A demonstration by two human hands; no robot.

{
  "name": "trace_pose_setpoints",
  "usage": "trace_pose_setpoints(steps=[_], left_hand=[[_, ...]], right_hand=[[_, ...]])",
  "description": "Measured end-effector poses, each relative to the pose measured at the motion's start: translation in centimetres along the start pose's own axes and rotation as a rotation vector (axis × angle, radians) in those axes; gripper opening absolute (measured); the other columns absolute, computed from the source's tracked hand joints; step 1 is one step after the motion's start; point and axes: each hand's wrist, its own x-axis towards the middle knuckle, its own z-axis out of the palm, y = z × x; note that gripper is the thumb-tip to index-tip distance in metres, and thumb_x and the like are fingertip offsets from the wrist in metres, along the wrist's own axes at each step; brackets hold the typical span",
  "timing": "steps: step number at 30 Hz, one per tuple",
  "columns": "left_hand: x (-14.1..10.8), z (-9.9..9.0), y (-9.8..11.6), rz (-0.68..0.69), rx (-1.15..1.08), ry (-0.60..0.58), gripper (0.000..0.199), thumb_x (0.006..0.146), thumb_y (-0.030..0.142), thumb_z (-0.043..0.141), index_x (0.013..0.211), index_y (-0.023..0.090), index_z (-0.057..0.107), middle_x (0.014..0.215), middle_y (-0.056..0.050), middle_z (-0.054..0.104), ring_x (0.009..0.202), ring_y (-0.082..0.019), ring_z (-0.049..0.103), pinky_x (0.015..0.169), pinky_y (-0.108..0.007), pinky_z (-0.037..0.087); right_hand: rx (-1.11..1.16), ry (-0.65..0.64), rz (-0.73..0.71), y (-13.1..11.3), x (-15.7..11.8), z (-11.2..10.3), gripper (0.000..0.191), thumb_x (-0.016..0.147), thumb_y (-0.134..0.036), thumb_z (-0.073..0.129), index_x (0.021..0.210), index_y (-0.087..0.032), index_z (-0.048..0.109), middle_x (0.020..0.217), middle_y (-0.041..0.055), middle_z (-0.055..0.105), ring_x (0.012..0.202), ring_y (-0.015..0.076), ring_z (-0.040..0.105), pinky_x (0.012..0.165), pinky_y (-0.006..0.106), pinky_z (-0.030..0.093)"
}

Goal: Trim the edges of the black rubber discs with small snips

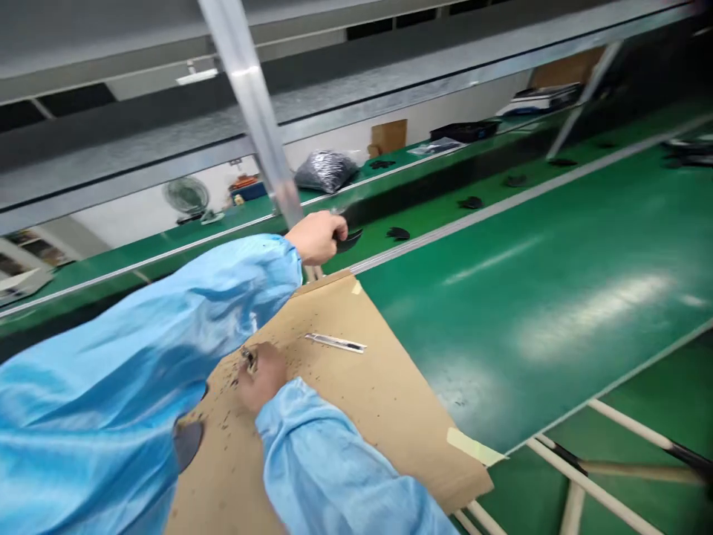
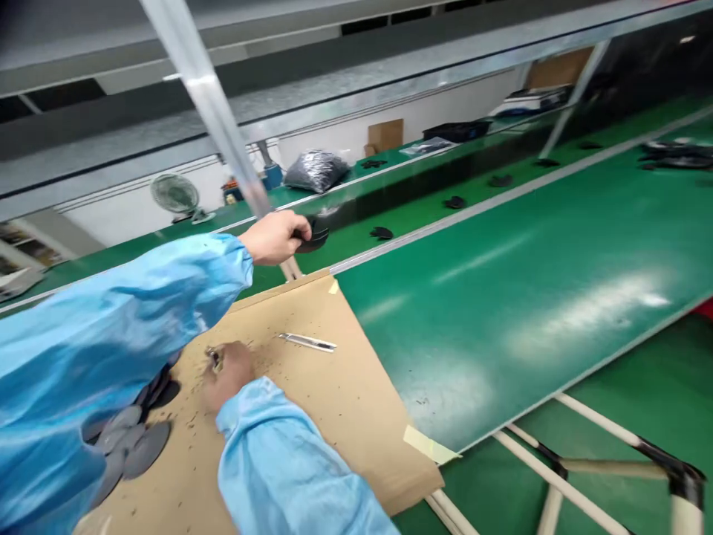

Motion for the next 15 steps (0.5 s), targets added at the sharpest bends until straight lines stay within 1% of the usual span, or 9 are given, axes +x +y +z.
trace_pose_setpoints(steps=[2, 4, 6, 7, 8, 9, 11, 13, 15], left_hand=[[-3.6, -2.9, -0.5, -0.040, -0.156, 0.121, 0.024, 0.075, 0.007, 0.056, 0.097, 0.012, 0.066, 0.091, -0.003, 0.057, 0.099, -0.023, 0.057, 0.088, -0.037, 0.042], [-8.0, -5.0, -1.4, -0.112, -0.400, 0.292, 0.026, 0.077, 0.011, 0.058, 0.103, 0.011, 0.063, 0.092, -0.003, 0.057, 0.095, -0.021, 0.058, 0.082, -0.035, 0.045], [-13.2, -6.1, -2.4, -0.174, -0.666, 0.427, 0.034, 0.071, 0.012, 0.068, 0.104, 0.012, 0.062, 0.089, -0.004, 0.059, 0.088, -0.019, 0.059, 0.076, -0.031, 0.048], [-16.0, -6.1, -3.0, -0.206, -0.792, 0.465, 0.038, 0.065, 0.011, 0.073, 0.102, 0.013, 0.063, 0.087, -0.003, 0.060, 0.083, -0.017, 0.059, 0.073, -0.029, 0.049], [-18.7, -5.9, -3.6, -0.251, -0.911, 0.486, 0.040, 0.062, 0.011, 0.075, 0.100, 0.014, 0.063, 0.085, -0.003, 0.061, 0.079, -0.016, 0.059, 0.071, -0.027, 0.049], [-21.4, -5.3, -4.1, -0.316, -1.031, 0.513, 0.037, 0.062, 0.012, 0.076, 0.097, 0.013, 0.064, 0.083, -0.003, 0.061, 0.076, -0.014, 0.059, 0.069, -0.025, 0.049], [-26.2, -3.5, -5.3, -0.489, -1.307, 0.591, 0.030, 0.065, 0.017, 0.076, 0.092, 0.013, 0.063, 0.081, -0.002, 0.062, 0.072, -0.012, 0.059, 0.066, -0.024, 0.049], [-30.1, -0.9, -6.3, -0.647, -1.553, 0.718, 0.027, 0.064, 0.017, 0.077, 0.086, 0.013, 0.062, 0.080, -0.001, 0.062, 0.073, -0.012, 0.060, 0.069, -0.024, 0.051], [-32.8, 1.8, -7.1, -0.744, -1.704, 0.838, 0.029, 0.064, 0.017, 0.078, 0.086, 0.015, 0.060, 0.080, -0.001, 0.062, 0.075, -0.013, 0.062, 0.074, -0.028, 0.053]], right_hand=[[0.048, 0.014, 0.019, 0.2, -0.3, 0.7, 0.015, 0.079, -0.021, 0.057, 0.093, -0.016, 0.061, 0.092, 0.0086, 0.063, 0.090, 0.0241, 0.059, 0.082, 0.038, 0.048], [0.089, 0.066, 0.037, 0.7, 0.0, 0.6, 0.016, 0.079, -0.025, 0.055, 0.091, -0.017, 0.060, 0.090, 0.0090, 0.063, 0.089, 0.0245, 0.058, 0.084, 0.040, 0.046], [0.125, 0.124, 0.044, 1.1, 0.4, 0.3, 0.023, 0.080, -0.031, 0.054, 0.096, -0.016, 0.060, 0.093, 0.0101, 0.062, 0.091, 0.0244, 0.058, 0.086, 0.040, 0.045], [0.137, 0.132, 0.056, 1.2, 0.6, 0.1, 0.025, 0.082, -0.034, 0.052, 0.098, -0.016, 0.060, 0.094, 0.0102, 0.062, 0.091, 0.0241, 0.058, 0.086, 0.040, 0.045], [0.147, 0.145, 0.069, 1.3, 0.8, -0.1, 0.027, 0.083, -0.036, 0.051, 0.099, -0.016, 0.059, 0.095, 0.0101, 0.062, 0.091, 0.0234, 0.058, 0.086, 0.039, 0.046], [0.154, 0.149, 0.075, 1.3, 0.8, -0.3, 0.028, 0.083, -0.038, 0.050, 0.099, -0.016, 0.060, 0.095, 0.0098, 0.062, 0.090, 0.0224, 0.059, 0.086, 0.038, 0.046], [0.157, 0.140, 0.061, 1.2, 0.7, -0.5, 0.029, 0.083, -0.039, 0.049, 0.098, -0.017, 0.060, 0.094, 0.0089, 0.062, 0.087, 0.0205, 0.060, 0.084, 0.035, 0.047], [0.139, 0.103, 0.026, 1.0, 0.5, -0.6, 0.027, 0.082, -0.038, 0.050, 0.097, -0.017, 0.060, 0.092, 0.0077, 0.064, 0.084, 0.0196, 0.061, 0.082, 0.033, 0.048], [0.102, 0.042, -0.013, 0.7, 0.1, -0.4, 0.025, 0.082, -0.036, 0.052, 0.095, -0.018, 0.061, 0.089, 0.0068, 0.065, 0.082, 0.0198, 0.061, 0.081, 0.033, 0.048]])
